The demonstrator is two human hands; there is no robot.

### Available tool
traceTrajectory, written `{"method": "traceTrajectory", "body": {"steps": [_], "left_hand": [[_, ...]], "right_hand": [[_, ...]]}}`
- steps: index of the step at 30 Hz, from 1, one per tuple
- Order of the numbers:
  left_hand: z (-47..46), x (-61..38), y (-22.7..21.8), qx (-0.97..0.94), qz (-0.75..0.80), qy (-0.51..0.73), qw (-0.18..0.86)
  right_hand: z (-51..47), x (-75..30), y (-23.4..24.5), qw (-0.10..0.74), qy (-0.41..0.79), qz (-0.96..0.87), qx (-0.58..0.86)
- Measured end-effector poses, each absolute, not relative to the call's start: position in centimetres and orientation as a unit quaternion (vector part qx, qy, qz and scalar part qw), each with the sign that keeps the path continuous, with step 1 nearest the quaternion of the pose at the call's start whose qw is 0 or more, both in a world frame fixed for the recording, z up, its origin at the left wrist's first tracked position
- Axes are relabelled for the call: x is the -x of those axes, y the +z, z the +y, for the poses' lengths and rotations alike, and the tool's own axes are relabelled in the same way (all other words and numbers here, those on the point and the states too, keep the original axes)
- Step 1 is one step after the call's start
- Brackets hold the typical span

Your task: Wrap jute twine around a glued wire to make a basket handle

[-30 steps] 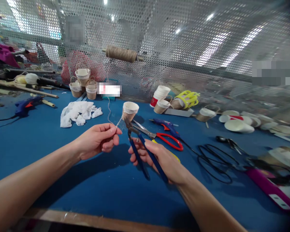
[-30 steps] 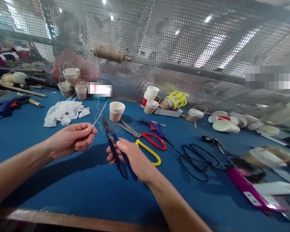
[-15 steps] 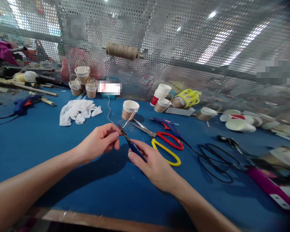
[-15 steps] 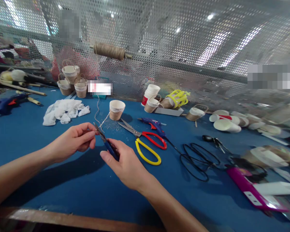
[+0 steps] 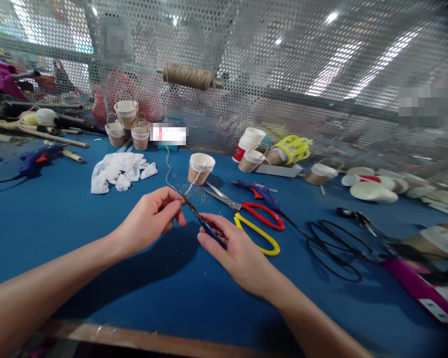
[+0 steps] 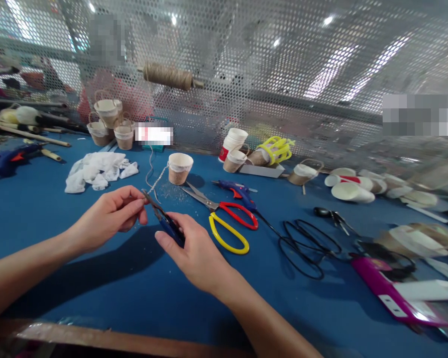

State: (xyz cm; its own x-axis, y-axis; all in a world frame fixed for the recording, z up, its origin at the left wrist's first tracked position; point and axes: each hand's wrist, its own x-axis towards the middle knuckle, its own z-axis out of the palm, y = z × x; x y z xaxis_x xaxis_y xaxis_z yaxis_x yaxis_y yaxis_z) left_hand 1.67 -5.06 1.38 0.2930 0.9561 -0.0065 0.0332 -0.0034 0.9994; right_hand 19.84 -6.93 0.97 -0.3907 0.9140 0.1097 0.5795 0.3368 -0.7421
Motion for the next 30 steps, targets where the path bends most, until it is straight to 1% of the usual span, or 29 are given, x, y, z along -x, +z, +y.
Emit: {"method": "traceTrajectory", "body": {"steps": [10,17,20,25,30], "left_hand": [[-5.0,-1.5,1.4,-0.596,0.434,0.406,0.539],[-4.9,-1.5,1.7,-0.574,0.438,0.391,0.57],[-4.7,-1.2,1.8,-0.565,0.426,0.382,0.595],[-4.4,-0.8,1.9,-0.512,0.397,0.374,0.663],[-4.4,-0.8,1.6,-0.506,0.394,0.385,0.663]], "right_hand": [[-7.0,-19.7,1.3,0.262,0.334,-0.771,0.475],[-7.1,-19.6,0.8,0.27,0.266,-0.783,0.493],[-7.0,-19.6,1.1,0.266,0.292,-0.777,0.49],[-7.0,-19.7,1.8,0.241,0.379,-0.75,0.486],[-6.9,-19.9,1.8,0.248,0.39,-0.742,0.487]]}}
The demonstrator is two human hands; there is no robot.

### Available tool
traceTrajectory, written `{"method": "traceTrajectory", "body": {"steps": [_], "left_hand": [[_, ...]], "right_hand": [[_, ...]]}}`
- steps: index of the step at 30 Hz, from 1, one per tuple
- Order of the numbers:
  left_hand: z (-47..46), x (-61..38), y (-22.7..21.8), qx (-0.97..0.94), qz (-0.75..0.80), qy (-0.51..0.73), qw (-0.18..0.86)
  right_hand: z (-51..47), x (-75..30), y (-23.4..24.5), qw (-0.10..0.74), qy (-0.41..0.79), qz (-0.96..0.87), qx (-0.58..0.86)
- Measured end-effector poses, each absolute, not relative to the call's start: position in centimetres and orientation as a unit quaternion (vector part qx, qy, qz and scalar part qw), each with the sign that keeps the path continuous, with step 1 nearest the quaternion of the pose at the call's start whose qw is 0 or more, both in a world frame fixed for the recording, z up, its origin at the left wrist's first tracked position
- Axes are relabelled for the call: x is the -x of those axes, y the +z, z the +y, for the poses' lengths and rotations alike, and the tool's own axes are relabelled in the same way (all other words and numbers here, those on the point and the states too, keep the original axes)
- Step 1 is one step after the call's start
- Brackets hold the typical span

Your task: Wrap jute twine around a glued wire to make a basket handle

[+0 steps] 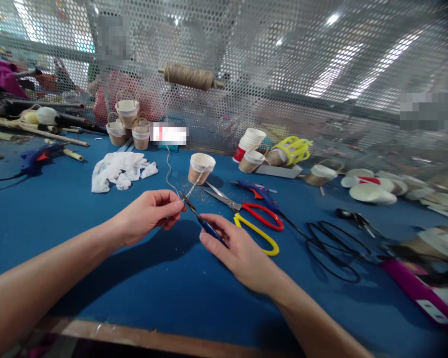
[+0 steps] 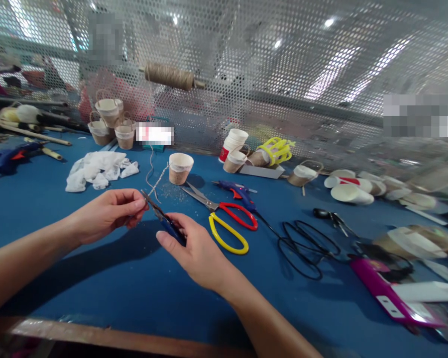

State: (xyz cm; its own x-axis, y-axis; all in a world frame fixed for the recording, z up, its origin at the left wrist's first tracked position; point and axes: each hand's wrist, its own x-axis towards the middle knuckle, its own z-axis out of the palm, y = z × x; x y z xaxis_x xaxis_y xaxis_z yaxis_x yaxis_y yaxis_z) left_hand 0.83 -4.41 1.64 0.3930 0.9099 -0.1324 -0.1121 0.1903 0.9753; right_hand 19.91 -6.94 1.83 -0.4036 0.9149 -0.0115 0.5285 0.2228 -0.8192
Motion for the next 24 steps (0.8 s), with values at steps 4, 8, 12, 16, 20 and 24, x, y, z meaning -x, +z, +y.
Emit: {"method": "traceTrajectory", "body": {"steps": [4,8,12,16,20,24], "left_hand": [[-4.28,-0.78,1.44,-0.5,0.373,0.393,0.676],[-3.95,-0.46,1.38,-0.46,0.349,0.374,0.726],[-3.71,-0.07,1.27,-0.45,0.313,0.348,0.761],[-3.79,-0.09,0.96,-0.461,0.28,0.355,0.763],[-3.88,-0.18,0.87,-0.473,0.285,0.366,0.749],[-3.87,-0.12,1.25,-0.48,0.289,0.344,0.753]], "right_hand": [[-6.92,-19.91,1.95,0.253,0.374,-0.749,0.486],[-6.87,-19.99,2.03,0.262,0.378,-0.747,0.48],[-6.8,-20.17,1.85,0.26,0.396,-0.738,0.48],[-6.79,-20.21,1.81,0.253,0.416,-0.741,0.463],[-6.92,-20.08,1.9,0.252,0.417,-0.745,0.457],[-7.02,-19.98,1.71,0.25,0.364,-0.767,0.466]]}}
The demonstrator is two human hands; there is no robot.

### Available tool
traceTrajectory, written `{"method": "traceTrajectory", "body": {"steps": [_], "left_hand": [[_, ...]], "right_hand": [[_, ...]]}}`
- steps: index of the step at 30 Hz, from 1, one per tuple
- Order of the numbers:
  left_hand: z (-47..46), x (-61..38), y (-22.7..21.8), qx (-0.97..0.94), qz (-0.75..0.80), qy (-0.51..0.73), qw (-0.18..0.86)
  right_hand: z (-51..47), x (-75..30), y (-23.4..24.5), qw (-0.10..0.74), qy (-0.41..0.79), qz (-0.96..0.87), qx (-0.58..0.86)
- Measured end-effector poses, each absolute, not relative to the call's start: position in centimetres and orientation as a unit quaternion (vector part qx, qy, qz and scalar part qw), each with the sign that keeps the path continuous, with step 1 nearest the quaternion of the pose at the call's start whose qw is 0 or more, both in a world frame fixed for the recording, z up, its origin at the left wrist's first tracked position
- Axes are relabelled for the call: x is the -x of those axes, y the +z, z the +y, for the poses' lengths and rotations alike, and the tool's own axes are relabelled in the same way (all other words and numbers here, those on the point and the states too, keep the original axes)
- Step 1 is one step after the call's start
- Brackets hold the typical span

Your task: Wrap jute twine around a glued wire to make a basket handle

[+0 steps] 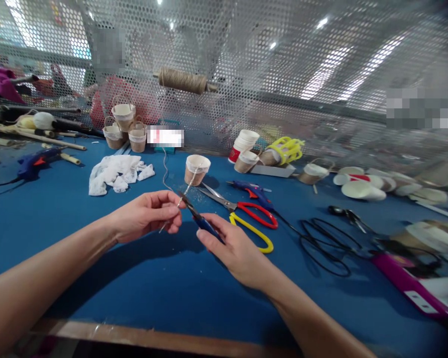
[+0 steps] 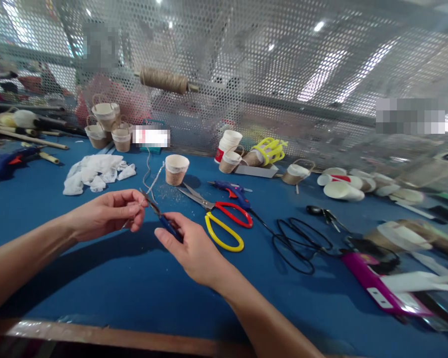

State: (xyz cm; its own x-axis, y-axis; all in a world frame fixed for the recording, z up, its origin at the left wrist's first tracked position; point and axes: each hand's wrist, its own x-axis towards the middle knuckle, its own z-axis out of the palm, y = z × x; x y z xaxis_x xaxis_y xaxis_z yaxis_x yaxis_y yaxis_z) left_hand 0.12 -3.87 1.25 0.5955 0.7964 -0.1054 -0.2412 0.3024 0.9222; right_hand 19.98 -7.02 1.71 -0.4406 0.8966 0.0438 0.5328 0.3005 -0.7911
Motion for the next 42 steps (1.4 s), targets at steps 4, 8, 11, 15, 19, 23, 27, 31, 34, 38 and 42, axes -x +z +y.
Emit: {"method": "traceTrajectory", "body": {"steps": [4,8,11,15,19,23,27,31,34,38,42], "left_hand": [[-3.9,-0.3,1.5,-0.475,0.327,0.349,0.739],[-3.9,-0.5,1.4,-0.52,0.379,0.363,0.673],[-4.0,-0.5,1.4,-0.547,0.393,0.348,0.652],[-3.9,-0.3,1.3,-0.579,0.396,0.328,0.633],[-3.7,0.1,1.2,-0.593,0.362,0.282,0.661],[-3.7,0.0,1.1,-0.51,0.311,0.292,0.747],[-4.1,-0.1,1.0,-0.465,0.276,0.308,0.783],[-4.4,-0.2,0.8,-0.472,0.269,0.322,0.776],[-4.4,-0.3,0.9,-0.471,0.265,0.328,0.774],[-4.5,-0.6,1.2,-0.447,0.265,0.346,0.781],[-4.5,-0.7,1.5,-0.464,0.292,0.361,0.755]], "right_hand": [[-6.8,-20.3,1.2,0.249,0.29,-0.791,0.478],[-6.3,-20.7,1.1,0.28,0.277,-0.772,0.499],[-6.0,-20.9,1.5,0.303,0.27,-0.761,0.506],[-6.0,-21.1,1.8,0.309,0.254,-0.768,0.5],[-6.3,-20.9,1.9,0.292,0.252,-0.774,0.503],[-6.6,-20.7,1.9,0.258,0.291,-0.781,0.489],[-6.8,-20.5,2.0,0.242,0.33,-0.786,0.462],[-6.9,-20.5,2.4,0.223,0.369,-0.781,0.451],[-7.0,-20.4,2.6,0.214,0.386,-0.775,0.453],[-7.0,-20.3,2.4,0.23,0.356,-0.784,0.454],[-6.8,-20.5,2.0,0.246,0.305,-0.792,0.469]]}}
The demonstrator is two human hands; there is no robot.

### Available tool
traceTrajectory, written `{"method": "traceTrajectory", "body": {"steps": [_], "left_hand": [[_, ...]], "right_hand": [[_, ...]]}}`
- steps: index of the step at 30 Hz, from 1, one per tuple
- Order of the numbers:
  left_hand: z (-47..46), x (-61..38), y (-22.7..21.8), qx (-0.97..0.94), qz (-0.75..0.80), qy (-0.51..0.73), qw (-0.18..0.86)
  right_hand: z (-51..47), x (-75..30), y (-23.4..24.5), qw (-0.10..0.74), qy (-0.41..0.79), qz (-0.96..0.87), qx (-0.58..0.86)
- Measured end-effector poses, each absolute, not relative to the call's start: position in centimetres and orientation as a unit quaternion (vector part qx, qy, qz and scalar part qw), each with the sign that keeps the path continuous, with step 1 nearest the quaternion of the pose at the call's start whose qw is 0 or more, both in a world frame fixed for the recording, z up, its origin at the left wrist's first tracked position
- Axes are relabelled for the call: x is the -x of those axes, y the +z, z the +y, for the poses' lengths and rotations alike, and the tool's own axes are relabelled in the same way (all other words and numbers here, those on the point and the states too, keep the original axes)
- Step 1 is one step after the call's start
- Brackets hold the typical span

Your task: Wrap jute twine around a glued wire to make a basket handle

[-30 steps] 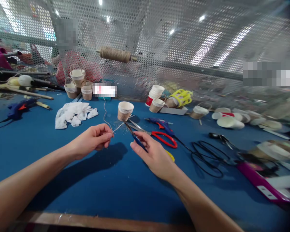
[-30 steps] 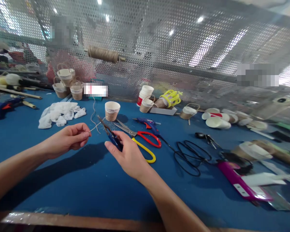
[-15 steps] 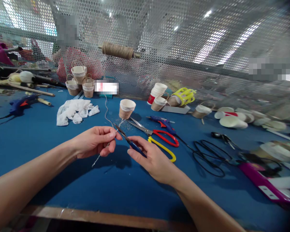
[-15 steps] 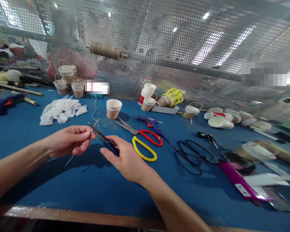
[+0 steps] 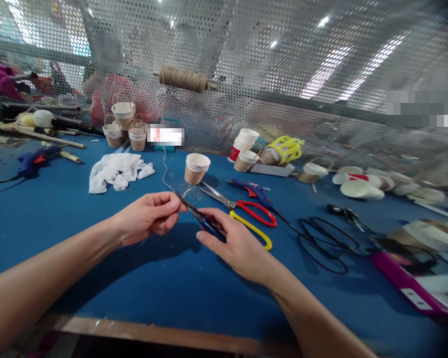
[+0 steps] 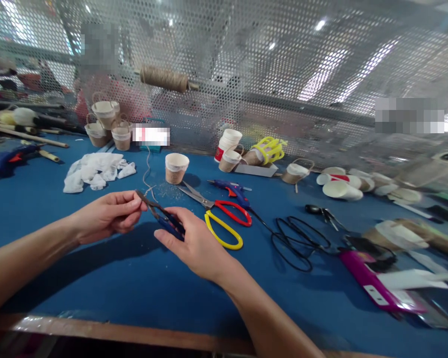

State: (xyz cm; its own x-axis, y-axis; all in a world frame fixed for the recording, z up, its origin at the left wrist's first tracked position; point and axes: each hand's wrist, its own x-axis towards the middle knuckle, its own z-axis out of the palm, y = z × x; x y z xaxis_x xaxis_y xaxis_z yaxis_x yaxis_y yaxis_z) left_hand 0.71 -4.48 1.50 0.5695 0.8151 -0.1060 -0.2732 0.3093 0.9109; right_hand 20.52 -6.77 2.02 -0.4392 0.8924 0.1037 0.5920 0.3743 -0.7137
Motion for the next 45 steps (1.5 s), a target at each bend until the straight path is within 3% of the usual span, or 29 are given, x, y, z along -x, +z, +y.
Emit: {"method": "traceTrajectory", "body": {"steps": [13,20,27,32,38,45], "left_hand": [[-4.0,0.1,1.6,-0.545,0.334,0.331,0.694],[-4.1,-0.1,1.5,-0.561,0.315,0.357,0.677],[-4.5,-0.6,1.7,-0.624,0.39,0.428,0.524],[-4.7,-0.6,1.9,-0.619,0.4,0.42,0.53],[-4.9,-0.9,1.7,-0.647,0.429,0.437,0.455],[-5.1,-0.6,1.1,-0.714,0.459,0.457,0.265]], "right_hand": [[-6.6,-20.8,2.2,0.268,0.23,-0.804,0.479],[-6.9,-20.5,2.7,0.242,0.339,-0.785,0.458],[-6.7,-20.6,1.8,0.251,0.25,-0.808,0.472],[-6.6,-20.9,1.9,0.252,0.179,-0.822,0.479],[-6.6,-20.7,1.8,0.254,0.184,-0.819,0.48],[-6.8,-20.5,1.5,0.263,0.212,-0.814,0.472]]}}
